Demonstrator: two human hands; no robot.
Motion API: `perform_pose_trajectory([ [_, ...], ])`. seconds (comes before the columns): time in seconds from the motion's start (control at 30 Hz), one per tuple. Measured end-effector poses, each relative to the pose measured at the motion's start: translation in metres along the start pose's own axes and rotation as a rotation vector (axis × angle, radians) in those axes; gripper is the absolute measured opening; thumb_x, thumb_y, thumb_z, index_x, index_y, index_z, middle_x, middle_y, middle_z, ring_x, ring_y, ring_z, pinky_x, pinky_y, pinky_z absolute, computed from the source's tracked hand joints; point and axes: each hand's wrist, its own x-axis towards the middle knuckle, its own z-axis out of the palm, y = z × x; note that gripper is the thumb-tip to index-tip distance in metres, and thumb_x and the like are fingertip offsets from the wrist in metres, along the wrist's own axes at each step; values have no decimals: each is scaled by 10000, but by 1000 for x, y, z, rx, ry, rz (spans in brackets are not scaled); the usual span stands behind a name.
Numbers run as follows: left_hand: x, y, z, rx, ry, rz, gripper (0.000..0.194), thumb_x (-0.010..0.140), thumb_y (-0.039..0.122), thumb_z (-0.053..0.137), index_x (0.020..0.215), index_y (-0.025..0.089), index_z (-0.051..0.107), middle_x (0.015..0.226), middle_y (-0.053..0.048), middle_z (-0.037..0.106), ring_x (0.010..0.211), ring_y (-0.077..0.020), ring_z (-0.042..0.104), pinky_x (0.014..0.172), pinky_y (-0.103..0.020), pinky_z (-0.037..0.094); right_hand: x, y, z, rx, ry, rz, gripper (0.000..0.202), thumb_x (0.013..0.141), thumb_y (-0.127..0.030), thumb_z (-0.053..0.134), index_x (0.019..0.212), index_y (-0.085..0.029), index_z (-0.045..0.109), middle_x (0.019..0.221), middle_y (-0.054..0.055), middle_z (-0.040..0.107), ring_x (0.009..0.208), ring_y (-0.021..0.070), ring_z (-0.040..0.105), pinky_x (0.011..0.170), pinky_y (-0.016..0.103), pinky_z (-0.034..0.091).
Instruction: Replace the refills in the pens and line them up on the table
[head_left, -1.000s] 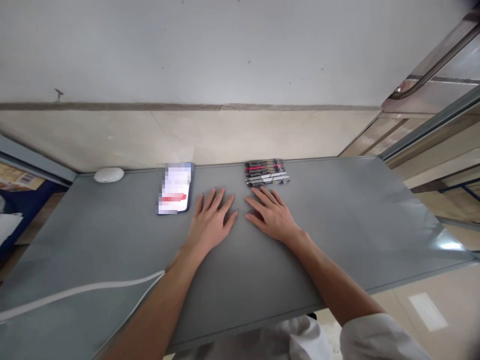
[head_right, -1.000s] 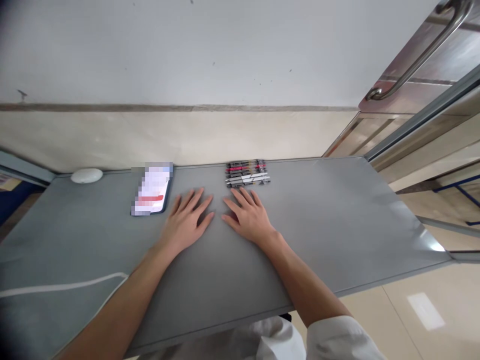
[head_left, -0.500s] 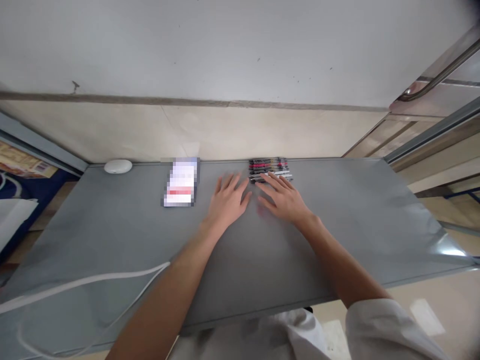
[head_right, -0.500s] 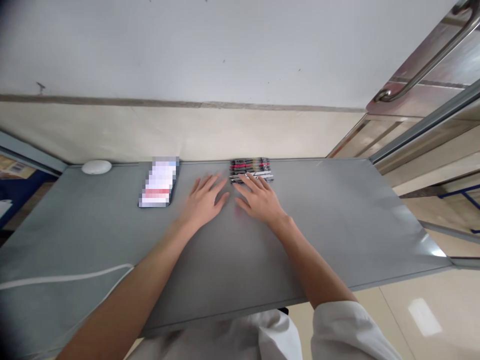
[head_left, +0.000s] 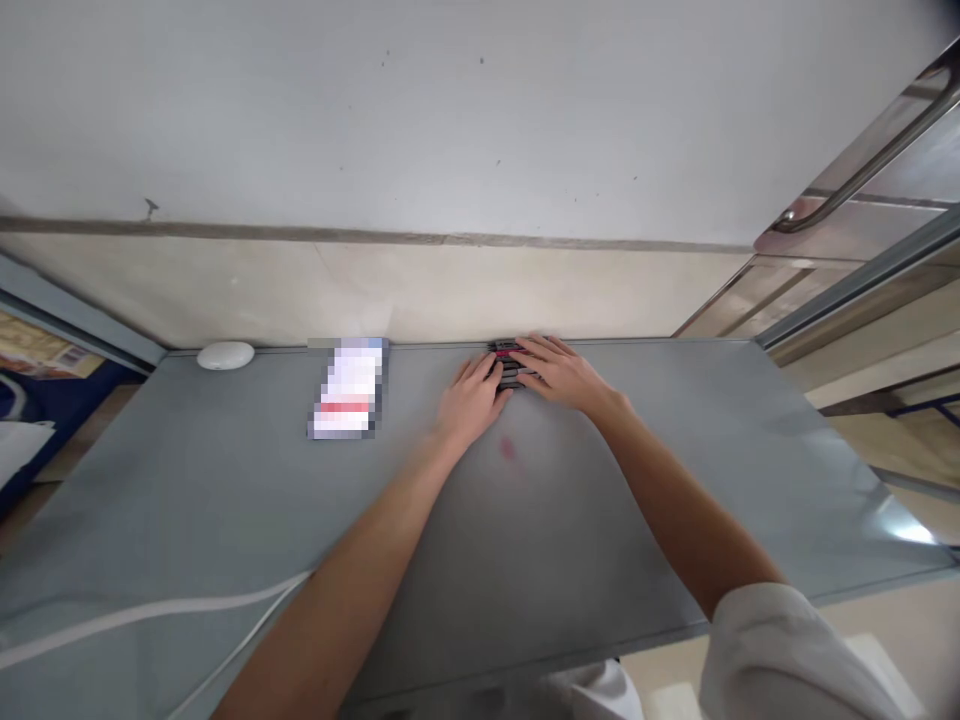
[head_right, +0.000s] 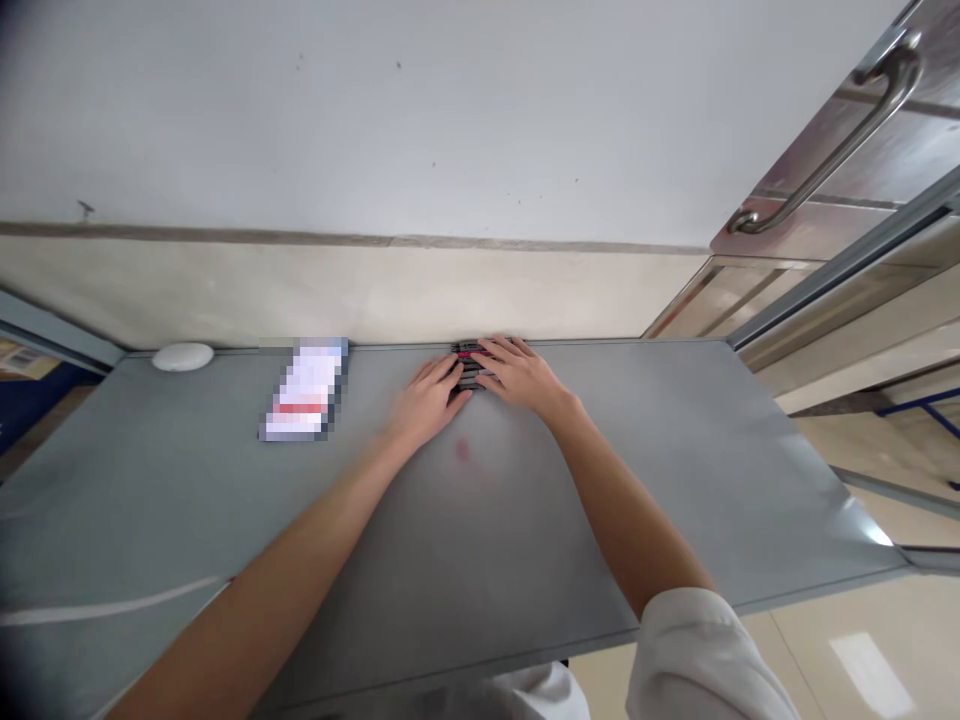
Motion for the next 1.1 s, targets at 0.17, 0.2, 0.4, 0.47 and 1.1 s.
perform_pose_trajectory([
  [0.17,2,-6,2,-1,24,29,395,952,328,505,1283,125,582,1392,-143,551,1304,-254,494,1150,-393,344,5,4,9,38,-6,45,491,986,-429,330,1397,-214,490,1480,102,468,1395,258,402,1158,475,332],
  [0.2,2,-7,2,-1,23,36,389,955,332,502,1277,133,588,1391,-140,552,1301,-251,499,1150,-395,346,5,4,10,51,-7,54,489,986,-429,333,1398,-216,488,1476,103,472,1391,258,405,1155,474,337],
  [0.4,5,-17,3,-25,11,91,341,977,348,453,1230,218,641,1390,-82,566,1297,-233,510,1124,-404,393,12,2,8,119,-5,89,456,980,-405,363,1374,-229,511,1410,117,505,1321,255,456,1106,446,403],
  [0.47,5,-21,4,-37,8,95,324,976,343,457,1217,254,653,1396,-55,564,1295,-228,514,1111,-404,411,14,2,8,128,-9,97,454,974,-410,377,1368,-233,517,1394,125,504,1304,265,462,1081,450,427],
  [1.1,21,-84,-14,-109,-133,348,352,993,324,401,1238,260,646,1350,-21,608,1271,-184,537,1110,-349,393,16,-29,-19,133,-169,320,433,978,-442,341,1306,-293,581,1282,87,606,1156,278,588,883,405,543],
])
